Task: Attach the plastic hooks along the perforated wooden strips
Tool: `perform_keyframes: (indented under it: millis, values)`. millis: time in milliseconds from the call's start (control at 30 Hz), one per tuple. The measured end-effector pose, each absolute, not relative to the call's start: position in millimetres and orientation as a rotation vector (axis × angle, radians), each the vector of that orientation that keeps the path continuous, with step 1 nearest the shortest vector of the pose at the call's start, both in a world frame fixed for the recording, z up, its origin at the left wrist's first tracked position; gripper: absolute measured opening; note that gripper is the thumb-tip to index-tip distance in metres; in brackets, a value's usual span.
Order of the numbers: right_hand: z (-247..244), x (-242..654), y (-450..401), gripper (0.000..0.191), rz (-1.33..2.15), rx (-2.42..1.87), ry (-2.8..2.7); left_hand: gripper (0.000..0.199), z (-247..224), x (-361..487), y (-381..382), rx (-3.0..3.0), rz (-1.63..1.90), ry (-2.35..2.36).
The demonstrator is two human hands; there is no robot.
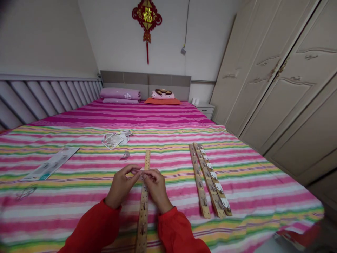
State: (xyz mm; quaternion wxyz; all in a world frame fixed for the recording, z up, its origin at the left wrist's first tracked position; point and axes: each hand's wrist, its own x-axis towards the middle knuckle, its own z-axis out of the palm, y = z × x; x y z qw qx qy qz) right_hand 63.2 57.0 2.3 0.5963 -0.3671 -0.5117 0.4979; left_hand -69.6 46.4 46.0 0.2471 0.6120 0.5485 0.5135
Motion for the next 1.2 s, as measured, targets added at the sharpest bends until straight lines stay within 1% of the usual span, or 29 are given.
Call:
perform_keyframes:
  millis: [67, 167, 267, 400, 500, 567, 700, 867, 1200]
  values:
    - [3, 64, 58, 0.017, 1.154, -0.859, -1.195, 0.019, 47, -70, 51, 1.565, 1.411, 1.439]
    - [-3, 66, 64, 0.023, 1.306, -0.875, -1.090, 0.026, 41, -71, 57, 1.436, 1.427, 1.388]
    - [-13, 67, 72, 0.029, 1.415, -0.880, -0.979, 0.033, 25, -72, 63, 1.300, 1.399, 1.306]
    - [-21, 67, 82, 0.031, 1.439, -0.885, -0.888, 0.036, 1, -73, 73, 1.166, 1.326, 1.190]
    - [-23, 64, 91, 0.033, 1.434, -0.880, -0.836, 0.041, -8, -72, 83, 1.069, 1.347, 1.199]
    - [-26, 63, 97, 0.031, 1.430, -0.899, -0.847, 0.043, -12, -72, 89, 1.025, 1.355, 1.215]
    - [-36, 61, 107, 0.026, 1.413, -0.948, -0.899, 0.040, -21, -73, 98, 1.022, 1.359, 1.251]
    - [-52, 59, 108, 0.019, 1.365, -0.996, -0.925, 0.031, -37, -76, 101, 1.083, 1.333, 1.328]
    - [-63, 57, 109, 0.018, 1.326, -1.019, -0.947, 0.027, -50, -74, 103, 1.141, 1.326, 1.408]
